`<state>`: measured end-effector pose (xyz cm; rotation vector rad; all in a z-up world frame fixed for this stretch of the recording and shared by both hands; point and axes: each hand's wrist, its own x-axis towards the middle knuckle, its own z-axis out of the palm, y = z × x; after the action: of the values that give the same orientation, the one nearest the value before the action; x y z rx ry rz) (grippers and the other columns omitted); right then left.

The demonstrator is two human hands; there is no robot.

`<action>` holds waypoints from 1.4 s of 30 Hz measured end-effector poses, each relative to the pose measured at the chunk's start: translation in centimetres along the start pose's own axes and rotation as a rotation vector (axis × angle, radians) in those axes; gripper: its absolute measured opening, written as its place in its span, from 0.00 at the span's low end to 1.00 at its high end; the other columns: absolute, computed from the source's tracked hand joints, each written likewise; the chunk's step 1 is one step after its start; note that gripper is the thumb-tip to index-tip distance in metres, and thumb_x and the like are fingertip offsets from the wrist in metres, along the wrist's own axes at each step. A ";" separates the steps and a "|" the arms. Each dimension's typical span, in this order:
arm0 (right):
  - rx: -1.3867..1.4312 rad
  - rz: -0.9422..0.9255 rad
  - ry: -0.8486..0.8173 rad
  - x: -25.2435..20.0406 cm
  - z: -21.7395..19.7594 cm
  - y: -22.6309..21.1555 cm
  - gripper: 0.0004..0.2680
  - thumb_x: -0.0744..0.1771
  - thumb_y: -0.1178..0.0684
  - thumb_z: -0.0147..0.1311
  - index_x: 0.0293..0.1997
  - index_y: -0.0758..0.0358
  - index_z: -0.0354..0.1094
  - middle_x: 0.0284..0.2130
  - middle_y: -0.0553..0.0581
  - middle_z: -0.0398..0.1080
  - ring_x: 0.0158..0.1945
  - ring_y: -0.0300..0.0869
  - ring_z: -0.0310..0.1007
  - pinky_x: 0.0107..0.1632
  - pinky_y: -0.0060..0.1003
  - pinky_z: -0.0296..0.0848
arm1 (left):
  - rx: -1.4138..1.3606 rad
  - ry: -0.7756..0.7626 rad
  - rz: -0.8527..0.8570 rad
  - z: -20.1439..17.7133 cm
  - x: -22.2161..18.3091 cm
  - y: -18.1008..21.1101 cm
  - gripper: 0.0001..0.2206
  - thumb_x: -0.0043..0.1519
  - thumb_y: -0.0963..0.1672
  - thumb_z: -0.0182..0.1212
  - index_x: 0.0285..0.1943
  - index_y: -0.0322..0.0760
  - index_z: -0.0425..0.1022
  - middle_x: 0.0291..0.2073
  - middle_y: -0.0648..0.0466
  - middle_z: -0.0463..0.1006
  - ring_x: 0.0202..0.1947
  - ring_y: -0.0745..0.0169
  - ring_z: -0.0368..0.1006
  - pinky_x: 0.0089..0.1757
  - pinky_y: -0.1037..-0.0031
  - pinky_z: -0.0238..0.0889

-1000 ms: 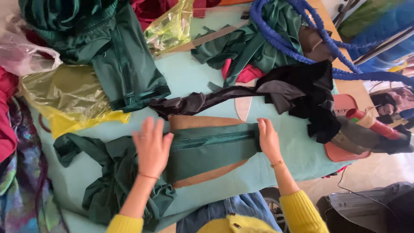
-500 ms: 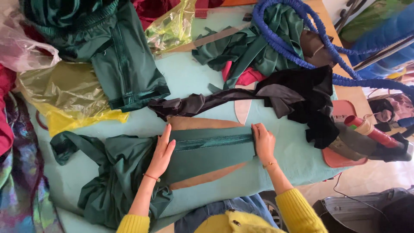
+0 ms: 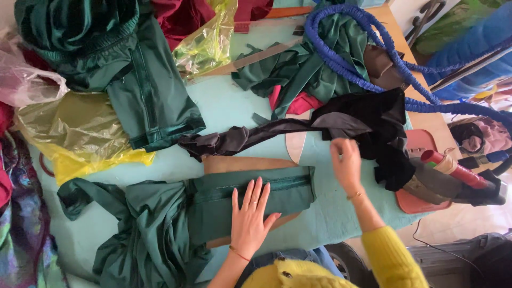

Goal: Ironing and arranging fabric pieces on a work table in a sewing factory

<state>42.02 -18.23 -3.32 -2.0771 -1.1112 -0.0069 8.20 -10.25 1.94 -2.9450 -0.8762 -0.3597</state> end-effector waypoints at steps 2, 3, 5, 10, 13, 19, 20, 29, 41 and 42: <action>-0.239 0.031 0.027 2.6 -0.9 1.6 0.06 0.69 0.53 0.54 0.49 0.57 0.70 0.44 0.62 0.66 0.50 0.59 0.64 0.51 0.53 0.61 | -0.019 0.017 0.002 -0.1 0.1 0.0 0.37 0.66 0.63 0.44 0.80 0.47 0.52 0.79 0.53 0.48 0.78 0.55 0.44 0.68 0.46 0.42; -0.238 0.030 0.026 3.8 -1.3 2.6 0.06 0.69 0.53 0.54 0.49 0.57 0.70 0.44 0.62 0.66 0.50 0.59 0.64 0.51 0.53 0.61 | -0.018 0.016 0.001 -0.3 0.2 0.0 0.37 0.66 0.63 0.44 0.80 0.47 0.52 0.79 0.53 0.48 0.78 0.55 0.44 0.68 0.46 0.42; -0.360 -0.030 0.098 6.1 -1.8 4.3 0.10 0.68 0.51 0.56 0.54 0.58 0.69 0.49 0.65 0.65 0.51 0.64 0.63 0.50 0.58 0.63 | -0.039 0.014 0.006 -0.6 0.3 0.0 0.36 0.66 0.62 0.46 0.78 0.44 0.55 0.78 0.48 0.50 0.78 0.51 0.45 0.67 0.42 0.43; -0.411 0.226 -0.085 8.9 -1.2 8.9 0.15 0.66 0.44 0.60 0.57 0.55 0.72 0.47 0.60 0.73 0.54 0.62 0.66 0.52 0.60 0.61 | -0.130 0.002 -0.041 -0.4 0.1 0.3 0.32 0.67 0.60 0.49 0.75 0.43 0.61 0.72 0.46 0.59 0.75 0.43 0.48 0.65 0.37 0.44; -0.454 0.142 -0.066 9.1 -2.6 6.7 0.07 0.67 0.46 0.60 0.45 0.53 0.75 0.39 0.54 0.76 0.47 0.58 0.71 0.46 0.56 0.61 | -0.201 0.043 -0.060 -0.9 0.4 0.1 0.28 0.67 0.57 0.52 0.72 0.42 0.65 0.69 0.46 0.63 0.74 0.42 0.50 0.64 0.36 0.46; -0.033 -0.099 -0.053 9.2 -7.7 -6.5 0.02 0.70 0.59 0.57 0.44 0.64 0.70 0.37 0.54 0.72 0.44 0.46 0.68 0.50 0.41 0.62 | -0.469 0.123 -0.128 -2.5 3.9 -0.6 0.25 0.68 0.51 0.56 0.74 0.42 0.62 0.70 0.47 0.64 0.74 0.36 0.50 0.66 0.37 0.44; 0.141 -0.090 -0.124 9.0 -8.6 -9.6 0.02 0.70 0.61 0.58 0.43 0.67 0.70 0.35 0.53 0.71 0.39 0.37 0.66 0.46 0.33 0.65 | -0.543 0.162 -0.123 -3.3 5.0 -0.7 0.27 0.68 0.49 0.59 0.75 0.41 0.59 0.69 0.45 0.65 0.75 0.35 0.50 0.67 0.38 0.44; 0.282 -0.064 -0.660 0.7 -10.4 -20.1 0.06 0.65 0.56 0.60 0.44 0.56 0.77 0.33 0.58 0.81 0.40 0.55 0.82 0.46 0.49 0.77 | -0.872 0.218 0.056 -4.4 9.7 4.1 0.30 0.53 0.47 0.75 0.67 0.43 0.71 0.46 0.51 0.81 0.61 0.48 0.71 0.68 0.46 0.42; -0.314 0.280 -0.377 -9.4 -16.1 -3.6 0.28 0.50 0.69 0.46 0.50 0.48 0.77 0.35 0.53 0.78 0.41 0.45 0.75 0.46 0.37 0.68 | -0.974 0.151 0.453 -7.5 4.6 9.3 0.16 0.51 0.38 0.70 0.47 0.39 0.74 0.42 0.55 0.80 0.42 0.54 0.75 0.57 0.57 0.61; -0.316 0.282 -0.377 -10.4 -16.9 -1.7 0.28 0.50 0.69 0.46 0.50 0.48 0.77 0.35 0.53 0.78 0.41 0.45 0.75 0.46 0.37 0.68 | -0.977 0.150 0.454 -7.7 4.2 9.6 0.16 0.51 0.38 0.70 0.47 0.39 0.74 0.42 0.55 0.80 0.42 0.54 0.75 0.57 0.57 0.61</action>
<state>39.94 -35.57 6.19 -2.5798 -1.0734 0.3833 15.24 -16.93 10.62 -3.7108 0.0802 -1.2401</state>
